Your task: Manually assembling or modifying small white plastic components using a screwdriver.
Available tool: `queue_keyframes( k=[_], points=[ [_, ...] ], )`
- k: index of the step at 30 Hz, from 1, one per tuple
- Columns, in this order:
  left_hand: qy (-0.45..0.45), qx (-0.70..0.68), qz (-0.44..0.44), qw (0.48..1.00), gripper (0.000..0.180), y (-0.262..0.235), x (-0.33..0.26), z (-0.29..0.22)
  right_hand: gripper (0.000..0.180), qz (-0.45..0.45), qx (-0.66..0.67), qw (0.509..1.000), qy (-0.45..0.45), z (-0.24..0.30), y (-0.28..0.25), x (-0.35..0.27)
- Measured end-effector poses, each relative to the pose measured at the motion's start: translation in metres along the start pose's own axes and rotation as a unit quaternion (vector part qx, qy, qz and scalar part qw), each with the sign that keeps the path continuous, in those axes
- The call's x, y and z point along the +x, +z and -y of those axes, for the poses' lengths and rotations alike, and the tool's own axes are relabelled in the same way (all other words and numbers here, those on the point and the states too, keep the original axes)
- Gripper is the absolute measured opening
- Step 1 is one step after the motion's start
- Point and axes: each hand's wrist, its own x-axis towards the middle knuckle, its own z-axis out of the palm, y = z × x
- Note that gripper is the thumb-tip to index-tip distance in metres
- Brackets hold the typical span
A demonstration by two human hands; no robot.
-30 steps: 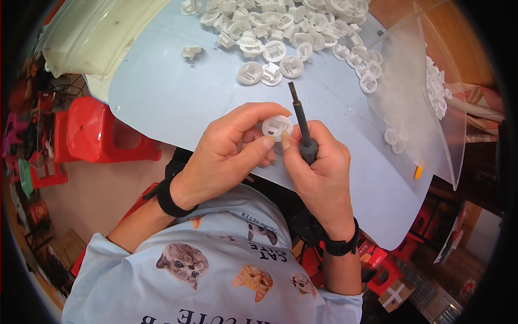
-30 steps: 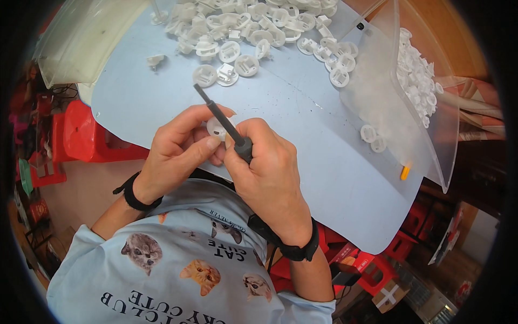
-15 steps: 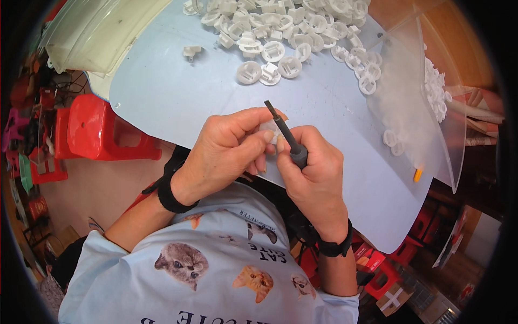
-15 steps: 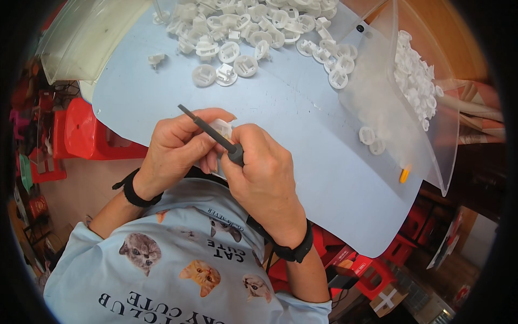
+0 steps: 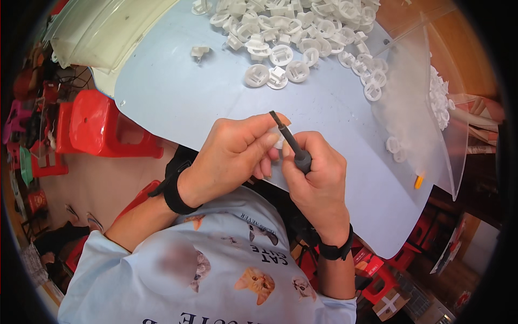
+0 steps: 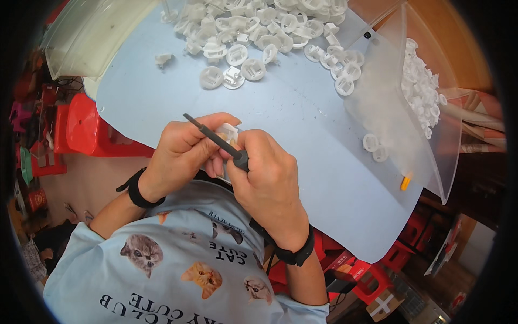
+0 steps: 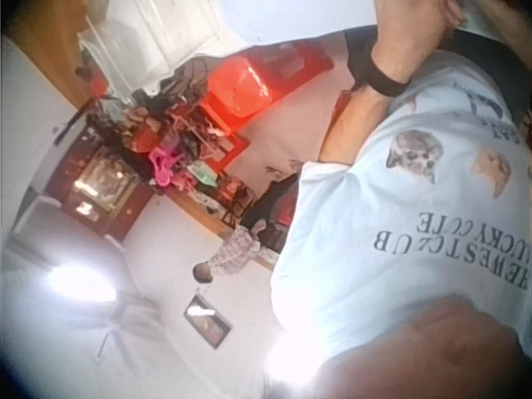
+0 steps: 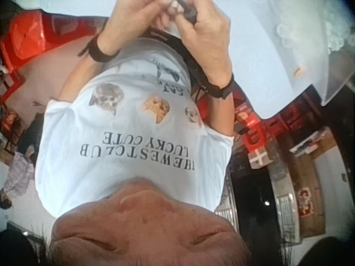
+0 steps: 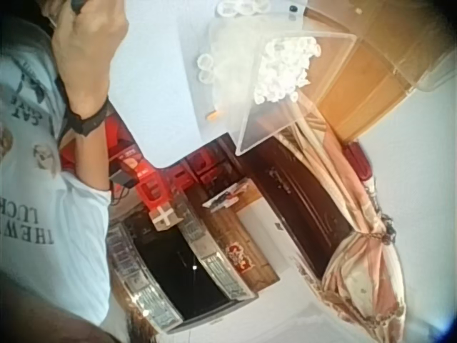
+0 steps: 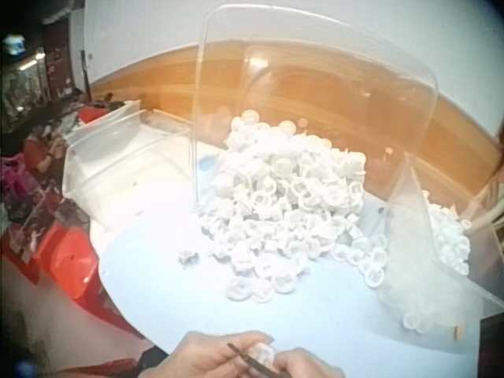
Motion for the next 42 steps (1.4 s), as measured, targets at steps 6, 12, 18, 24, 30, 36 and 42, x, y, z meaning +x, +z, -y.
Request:
queue_keyframes(
  k=[6, 12, 18, 24, 30, 36, 42],
  points=[
    [-0.013, -0.01, -0.008, 1.0, 0.026, 0.001, 0.003, 0.0, 0.013, -0.001, -0.006, 1.0, -0.007, -0.003, 0.002, -0.002],
    [-0.048, -0.013, 0.0, 0.999, 0.017, 0.001, 0.007, -0.009, 0.017, -0.01, -0.053, 0.998, -0.042, -0.002, 0.004, -0.005],
    [-0.077, -0.012, 0.007, 0.997, 0.014, 0.001, 0.007, -0.013, 0.019, 0.025, -0.139, 0.988, -0.069, 0.003, 0.003, -0.009],
    [-0.036, -0.047, 0.024, 0.998, 0.025, -0.005, 0.002, -0.001, 0.016, -0.016, -0.048, 0.999, -0.018, 0.0, -0.002, -0.007],
    [-0.054, -0.078, 0.045, 0.995, 0.031, -0.011, 0.005, -0.006, 0.012, 0.017, 0.03, 0.992, 0.119, 0.001, -0.007, -0.003],
    [-0.068, -0.06, 0.022, 0.996, 0.022, -0.004, 0.01, -0.011, 0.014, 0.012, -0.01, 0.999, 0.031, -0.001, -0.006, -0.002],
    [-0.083, -0.07, 0.022, 0.994, 0.014, -0.002, 0.014, -0.014, 0.016, 0.013, -0.136, 0.989, -0.055, 0.004, -0.004, -0.003]
  ],
)
